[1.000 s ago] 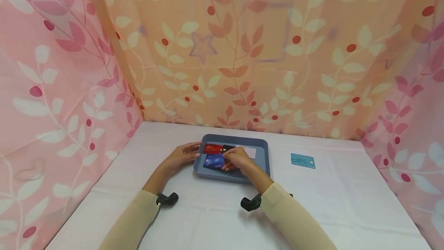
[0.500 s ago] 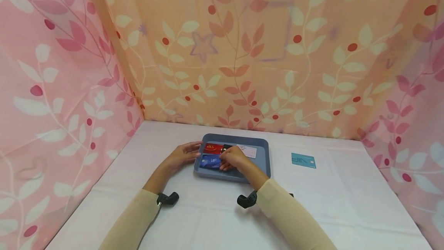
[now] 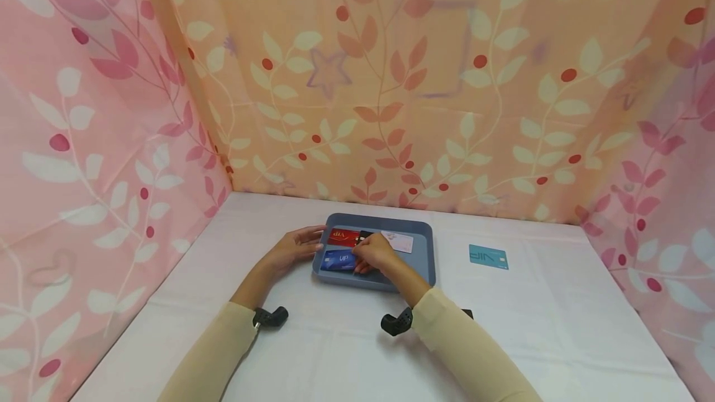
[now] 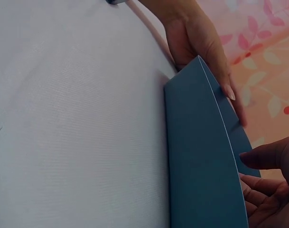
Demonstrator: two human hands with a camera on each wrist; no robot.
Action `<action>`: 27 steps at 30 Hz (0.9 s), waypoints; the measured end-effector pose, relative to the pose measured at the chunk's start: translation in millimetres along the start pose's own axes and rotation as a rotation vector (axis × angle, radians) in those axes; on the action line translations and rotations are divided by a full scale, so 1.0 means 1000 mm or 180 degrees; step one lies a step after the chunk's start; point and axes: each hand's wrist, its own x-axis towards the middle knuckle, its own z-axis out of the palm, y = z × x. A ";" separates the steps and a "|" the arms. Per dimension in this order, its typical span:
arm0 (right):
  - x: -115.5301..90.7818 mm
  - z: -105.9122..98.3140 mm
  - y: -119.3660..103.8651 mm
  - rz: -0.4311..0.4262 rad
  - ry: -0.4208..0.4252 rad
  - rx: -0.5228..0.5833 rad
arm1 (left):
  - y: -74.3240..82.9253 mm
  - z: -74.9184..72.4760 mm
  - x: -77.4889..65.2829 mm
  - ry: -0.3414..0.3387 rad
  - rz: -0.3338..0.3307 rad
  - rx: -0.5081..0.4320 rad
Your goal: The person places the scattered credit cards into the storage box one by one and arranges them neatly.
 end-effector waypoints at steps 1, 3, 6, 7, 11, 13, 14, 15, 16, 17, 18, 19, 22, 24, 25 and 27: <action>0.000 0.000 0.000 -0.0014 0.0004 -0.0013 | 0.000 0.000 0.000 0.0000 0.0000 -0.0002; 0.000 0.001 0.001 -0.0046 0.0016 -0.0042 | 0.000 0.000 0.000 -0.0005 0.0003 -0.0018; 0.000 0.002 0.002 -0.0074 0.0027 -0.0067 | 0.001 0.001 -0.001 0.0004 -0.0004 -0.0018; 0.000 0.002 0.002 -0.0077 0.0035 -0.0073 | 0.001 0.000 -0.001 0.0005 -0.0001 -0.0010; -0.003 0.002 0.002 -0.0099 0.0095 -0.0100 | 0.001 0.000 -0.001 0.0008 0.0003 0.0011; -0.003 0.003 0.002 -0.0138 0.0146 -0.0141 | 0.000 -0.001 0.000 0.0001 0.0007 0.0015; -0.004 0.003 0.002 -0.0167 0.0168 -0.0171 | 0.001 -0.001 0.000 0.0001 0.0006 0.0013; -0.004 0.004 0.002 -0.0194 0.0184 -0.0206 | 0.001 -0.001 0.000 0.0009 0.0000 0.0013; -0.004 0.004 0.002 -0.0232 0.0210 -0.0264 | 0.001 -0.001 0.001 0.0013 0.0013 0.0025; -0.004 0.005 0.002 -0.0270 0.0229 -0.0320 | 0.001 -0.001 0.001 0.0020 0.0009 0.0026; -0.004 0.006 0.003 -0.0306 0.0251 -0.0378 | 0.001 -0.001 0.001 0.0022 0.0012 0.0035; -0.004 0.006 0.003 -0.0333 0.0269 -0.0445 | 0.000 -0.001 0.001 0.0033 0.0000 0.0030; -0.003 0.008 0.002 -0.0390 0.0327 -0.0605 | 0.000 -0.001 0.000 0.0034 -0.0006 0.0021; -0.003 0.008 0.003 -0.0407 0.0354 -0.0672 | 0.000 -0.001 0.000 0.0022 -0.0021 -0.0004; -0.003 0.009 0.003 -0.0411 0.0360 -0.0690 | 0.000 0.000 0.000 0.0018 -0.0029 -0.0018; -0.003 0.009 0.003 -0.0428 0.0370 -0.0718 | -0.001 0.000 0.000 0.0007 -0.0020 -0.0015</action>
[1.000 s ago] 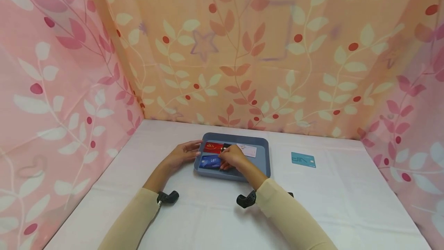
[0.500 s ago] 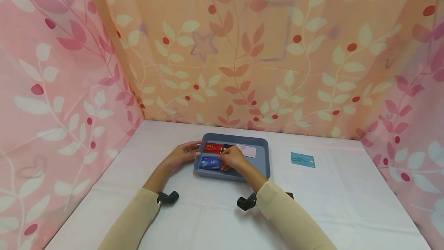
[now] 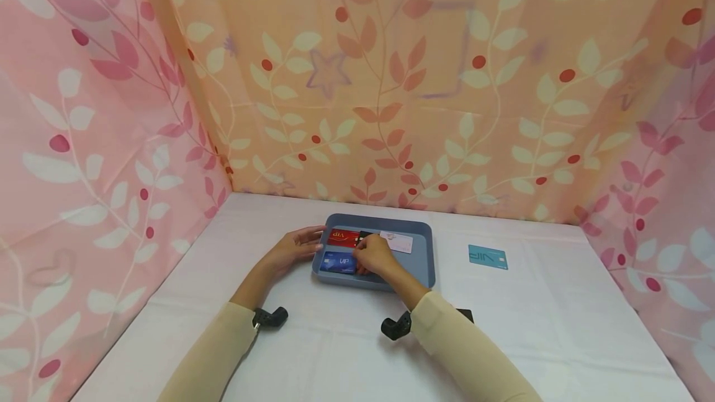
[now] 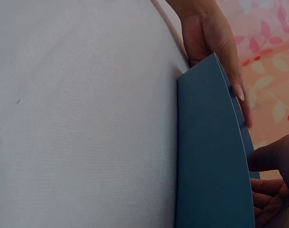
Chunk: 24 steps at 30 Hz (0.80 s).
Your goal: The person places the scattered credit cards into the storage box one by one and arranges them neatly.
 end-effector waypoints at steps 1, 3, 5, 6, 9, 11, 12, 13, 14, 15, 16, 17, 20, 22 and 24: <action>0.000 0.000 0.000 -0.0008 0.0007 -0.0017 | 0.000 0.000 0.000 -0.0004 -0.0002 -0.0005; -0.001 -0.001 0.001 -0.0031 0.0013 -0.0041 | 0.000 0.000 0.001 -0.0014 0.0007 -0.0004; -0.001 -0.002 0.001 -0.0049 0.0005 -0.0048 | 0.000 0.000 0.001 -0.0016 0.0006 -0.0010; -0.001 -0.003 0.001 -0.0059 -0.0002 -0.0046 | 0.000 0.000 0.002 -0.0018 -0.0001 -0.0017; -0.003 -0.007 0.001 -0.0090 -0.0022 -0.0014 | 0.001 0.000 0.002 -0.0027 0.0006 -0.0014; -0.005 -0.009 0.001 -0.0140 -0.0022 -0.0005 | 0.002 0.001 0.001 -0.0023 -0.0002 -0.0007; -0.006 -0.011 0.001 -0.0162 -0.0013 -0.0007 | 0.002 0.001 0.001 -0.0027 0.0004 -0.0002; -0.008 -0.013 0.000 -0.0191 -0.0008 0.0001 | 0.002 0.001 0.001 -0.0028 0.0017 0.0008; -0.009 -0.014 -0.001 -0.0216 -0.0005 0.0010 | 0.002 0.001 0.001 -0.0030 0.0027 0.0014; -0.011 -0.016 -0.002 -0.0240 -0.0005 0.0010 | 0.002 0.001 0.001 -0.0027 0.0033 0.0020; -0.013 -0.018 -0.003 -0.0264 -0.0013 0.0007 | 0.002 0.002 0.000 -0.0013 0.0027 0.0020; -0.015 -0.020 -0.004 -0.0279 -0.0022 -0.0001 | 0.002 0.002 0.000 -0.0007 0.0030 0.0025; -0.021 -0.025 -0.008 -0.0350 -0.0032 -0.0074 | 0.001 0.002 0.000 0.0006 0.0025 0.0018; -0.026 -0.029 -0.010 -0.0397 -0.0016 -0.0160 | 0.001 0.001 0.000 0.0006 0.0024 0.0013; -0.031 -0.033 -0.011 -0.0447 0.0003 -0.0238 | 0.000 0.001 0.001 -0.0005 0.0016 0.0014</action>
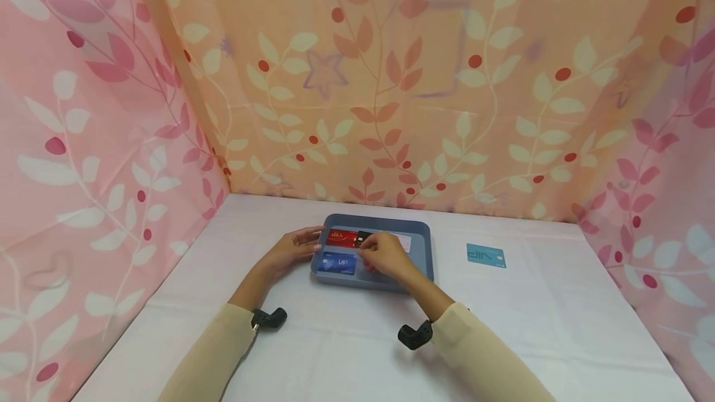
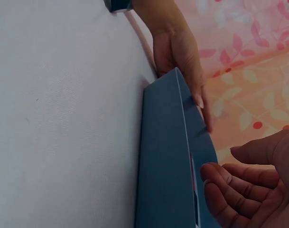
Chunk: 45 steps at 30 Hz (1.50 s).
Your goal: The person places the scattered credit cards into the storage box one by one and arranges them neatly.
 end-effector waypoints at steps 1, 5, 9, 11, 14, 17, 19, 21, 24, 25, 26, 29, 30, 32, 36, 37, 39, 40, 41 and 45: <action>-0.003 -0.002 0.000 -0.0032 -0.0002 -0.0025 | 0.000 0.000 0.000 0.0001 -0.0009 0.0000; -0.013 -0.011 0.002 -0.0122 -0.0049 0.0018 | 0.000 0.000 0.000 0.0012 0.0001 -0.0001; -0.024 -0.019 0.005 -0.0227 -0.0153 0.0164 | 0.001 0.000 0.000 0.0011 0.0012 0.0018; -0.029 -0.023 0.008 -0.0238 -0.0187 0.0208 | 0.001 0.000 0.000 0.0000 0.0012 0.0032; -0.036 -0.027 0.013 -0.0210 -0.0190 0.0224 | 0.001 0.000 -0.001 0.0005 0.0004 0.0037; -0.044 -0.032 0.016 -0.0218 -0.0158 0.0189 | 0.001 0.000 -0.001 0.0024 0.0015 0.0051; -0.051 -0.036 0.016 -0.0256 -0.0122 0.0178 | 0.000 0.000 0.000 0.0036 0.0011 0.0045; -0.057 -0.041 0.017 -0.0268 -0.0077 0.0168 | 0.000 0.000 0.000 0.0039 0.0023 0.0040; -0.066 -0.048 0.018 -0.0207 -0.0012 0.0197 | 0.000 0.000 0.000 0.0041 0.0009 0.0031; -0.069 -0.051 0.019 -0.0170 0.0007 0.0192 | 0.000 0.000 0.000 0.0033 0.0016 0.0027; -0.072 -0.053 0.021 -0.0124 0.0027 0.0183 | 0.000 0.000 -0.001 0.0025 0.0022 0.0027; -0.080 -0.060 0.027 -0.0008 0.0082 0.0162 | 0.001 0.000 -0.001 0.0006 0.0010 0.0020; -0.083 -0.063 0.028 0.0018 0.0094 0.0149 | 0.001 0.001 -0.001 0.0000 0.0009 0.0004; -0.088 -0.067 0.032 0.0068 0.0112 0.0145 | 0.001 0.001 -0.002 -0.0004 -0.0003 0.0001; -0.097 -0.076 0.036 0.0105 0.0135 0.0098 | 0.001 0.000 -0.002 0.0008 -0.0018 0.0005; -0.099 -0.078 0.037 0.0107 0.0148 0.0062 | 0.001 0.000 -0.002 0.0015 -0.0019 0.0017; -0.103 -0.081 0.040 0.0088 0.0184 -0.0037 | 0.000 0.000 -0.002 0.0028 -0.0009 0.0017; -0.104 -0.082 0.042 0.0088 0.0207 -0.0083 | 0.000 0.000 -0.002 0.0035 -0.0020 0.0002; -0.106 -0.083 0.044 0.0092 0.0229 -0.0134 | 0.000 0.000 -0.002 0.0036 -0.0015 0.0000; -0.113 -0.088 0.053 0.0122 0.0284 -0.0289 | -0.001 0.000 -0.002 0.0021 0.0008 0.0005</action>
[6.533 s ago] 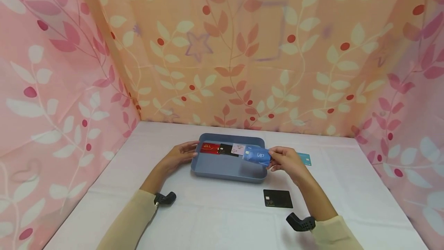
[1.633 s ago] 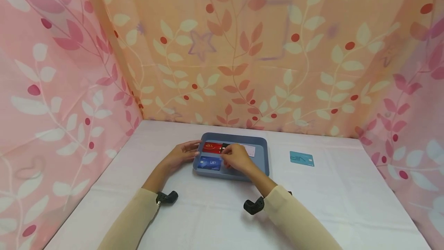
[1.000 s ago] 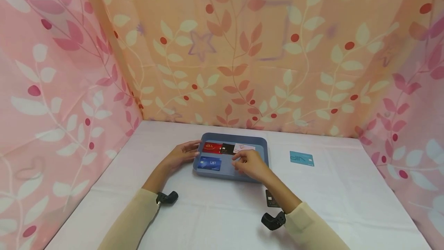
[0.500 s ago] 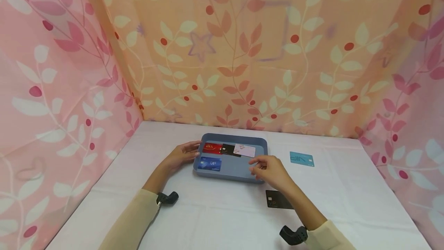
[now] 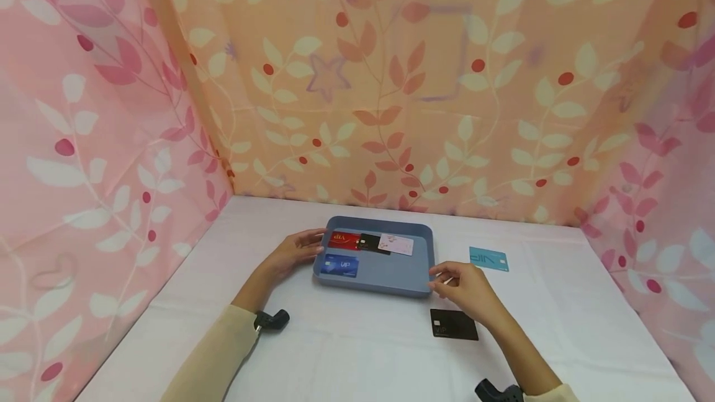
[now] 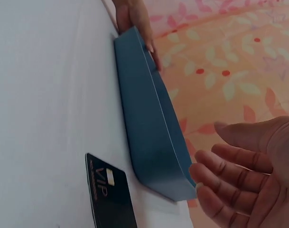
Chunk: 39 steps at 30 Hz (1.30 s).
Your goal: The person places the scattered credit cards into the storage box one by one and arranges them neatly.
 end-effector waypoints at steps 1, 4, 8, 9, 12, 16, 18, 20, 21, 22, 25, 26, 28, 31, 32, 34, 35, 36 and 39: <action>-0.002 -0.001 0.002 0.0025 0.0007 -0.0046 | 0.000 0.000 0.000 0.0007 -0.0014 0.0003; -0.006 -0.004 0.010 0.0052 0.0018 -0.0186 | -0.001 0.001 0.001 0.0033 -0.0018 0.0035; -0.009 -0.008 0.020 0.0017 -0.0040 -0.0275 | -0.001 0.001 0.000 0.0065 -0.0029 0.0030; -0.010 -0.009 0.022 0.0007 -0.0081 -0.0281 | -0.001 0.001 0.000 0.0059 -0.0014 0.0037; -0.014 -0.011 0.028 -0.0074 -0.0239 -0.0307 | 0.000 0.002 -0.001 0.0043 0.0004 0.0046; -0.019 -0.015 0.035 -0.0266 -0.0425 -0.0345 | -0.001 0.001 -0.002 0.0052 -0.0027 0.0040; -0.020 -0.017 0.038 -0.0345 -0.0482 -0.0373 | -0.002 0.001 -0.001 0.0066 -0.0046 0.0032; -0.021 -0.019 0.041 -0.0394 -0.0537 -0.0416 | -0.002 0.000 -0.001 0.0067 -0.0041 0.0033; -0.022 -0.019 0.043 -0.0400 -0.0571 -0.0456 | -0.002 0.000 -0.001 0.0062 -0.0036 0.0032; -0.022 -0.020 0.044 -0.0387 -0.0595 -0.0497 | -0.002 0.000 -0.001 0.0059 -0.0033 0.0037; -0.023 -0.021 0.047 -0.0326 -0.0675 -0.0608 | -0.002 0.000 0.000 0.0045 -0.0035 0.0041; -0.023 -0.021 0.048 -0.0295 -0.0692 -0.0641 | -0.002 0.000 0.000 0.0044 -0.0038 0.0043; -0.023 -0.022 0.049 -0.0253 -0.0723 -0.0678 | -0.002 0.000 0.000 0.0041 -0.0037 0.0056; -0.024 -0.022 0.051 -0.0339 -0.0784 -0.0754 | -0.002 0.000 0.000 0.0038 -0.0038 0.0073; -0.024 -0.022 0.051 -0.0337 -0.0789 -0.0783 | -0.003 0.000 0.001 0.0036 -0.0039 0.0073; -0.025 -0.022 0.052 -0.0388 -0.0809 -0.0853 | -0.003 -0.001 0.001 0.0034 -0.0045 0.0074; -0.025 -0.022 0.052 -0.0418 -0.0818 -0.0895 | -0.003 -0.001 0.001 0.0035 -0.0047 0.0074; -0.026 -0.022 0.052 -0.0427 -0.0817 -0.0931 | -0.003 -0.001 0.001 0.0038 -0.0050 0.0072; -0.027 -0.021 0.053 -0.0452 -0.0821 -0.1047 | -0.003 0.000 0.001 0.0035 -0.0057 0.0055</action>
